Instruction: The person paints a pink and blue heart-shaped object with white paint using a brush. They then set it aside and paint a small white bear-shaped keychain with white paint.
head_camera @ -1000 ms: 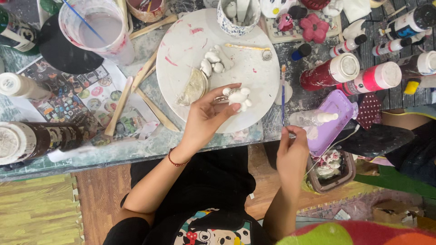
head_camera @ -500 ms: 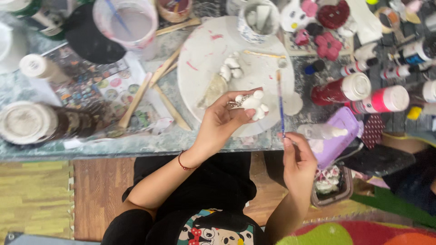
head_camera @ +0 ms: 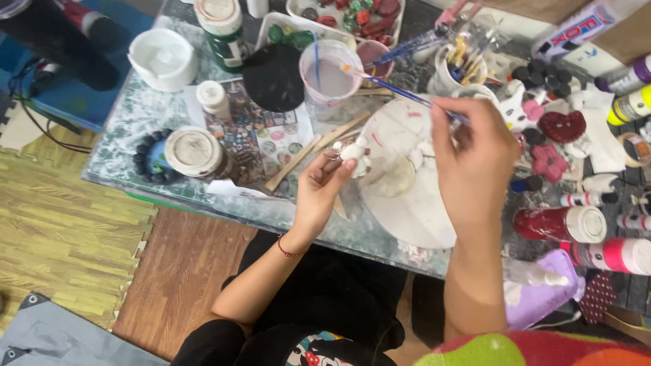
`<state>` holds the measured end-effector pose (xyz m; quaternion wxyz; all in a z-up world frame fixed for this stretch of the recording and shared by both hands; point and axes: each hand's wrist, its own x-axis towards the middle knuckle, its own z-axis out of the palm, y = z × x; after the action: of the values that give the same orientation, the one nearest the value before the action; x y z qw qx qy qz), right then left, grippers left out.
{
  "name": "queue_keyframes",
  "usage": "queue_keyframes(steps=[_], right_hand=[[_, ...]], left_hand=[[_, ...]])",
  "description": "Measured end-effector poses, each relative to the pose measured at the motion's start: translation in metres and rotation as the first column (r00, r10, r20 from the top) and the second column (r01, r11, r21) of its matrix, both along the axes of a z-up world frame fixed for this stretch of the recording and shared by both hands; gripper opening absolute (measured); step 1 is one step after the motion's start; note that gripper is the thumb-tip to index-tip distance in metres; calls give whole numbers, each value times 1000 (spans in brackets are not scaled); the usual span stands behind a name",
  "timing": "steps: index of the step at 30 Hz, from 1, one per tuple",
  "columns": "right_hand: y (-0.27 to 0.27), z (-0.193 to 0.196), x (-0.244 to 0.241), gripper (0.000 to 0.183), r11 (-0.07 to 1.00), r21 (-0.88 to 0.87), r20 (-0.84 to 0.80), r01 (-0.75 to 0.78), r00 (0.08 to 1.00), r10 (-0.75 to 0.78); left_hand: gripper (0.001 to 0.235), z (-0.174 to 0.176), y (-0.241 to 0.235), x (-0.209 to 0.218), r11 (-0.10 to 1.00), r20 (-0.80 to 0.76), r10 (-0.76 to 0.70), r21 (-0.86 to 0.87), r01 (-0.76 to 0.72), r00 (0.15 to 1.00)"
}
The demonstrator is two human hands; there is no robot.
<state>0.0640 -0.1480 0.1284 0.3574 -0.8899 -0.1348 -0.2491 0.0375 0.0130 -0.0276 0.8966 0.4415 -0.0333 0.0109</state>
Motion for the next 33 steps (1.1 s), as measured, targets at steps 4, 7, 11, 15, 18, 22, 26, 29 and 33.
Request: queue_keyframes(steps=[4,7,11,15,18,22,26,29,33], right_hand=[[20,-8,33,9,984,-175,-64,-25,998,14],[26,-21,43,10,987,-157,-124,-42,992,23],[10,-45,39,13,990,118,-151,-80,984,98],[-29,-77,19,17,861,495,-65,-114,984,168],[-56,-99,-13,18,654,747,43,-119,990,132],[-86,-110,-70,24,347,933,120,-90,991,-66],[-111,-123,-123,38,360,932,118,-34,970,-213],[-130,-143,-153,40,309,951,75,28,945,-318],[-139,-156,-179,29,325,946,133,-17,932,-338]], left_hand=[[46,-8,11,6,997,-30,56,-45,-58,998],[46,-15,12,7,998,-49,58,-10,-58,997],[53,-22,11,4,1000,-86,-12,-3,11,996],[67,-16,5,-9,991,-33,-131,-19,130,991],[70,-6,-8,-20,973,-21,-230,-33,230,973],[68,6,-27,-35,909,1,-412,-69,411,911],[61,13,-54,-41,860,46,-511,50,509,859],[61,17,-73,-42,837,40,-545,94,540,838],[59,13,-93,-33,852,93,-522,110,512,848]])
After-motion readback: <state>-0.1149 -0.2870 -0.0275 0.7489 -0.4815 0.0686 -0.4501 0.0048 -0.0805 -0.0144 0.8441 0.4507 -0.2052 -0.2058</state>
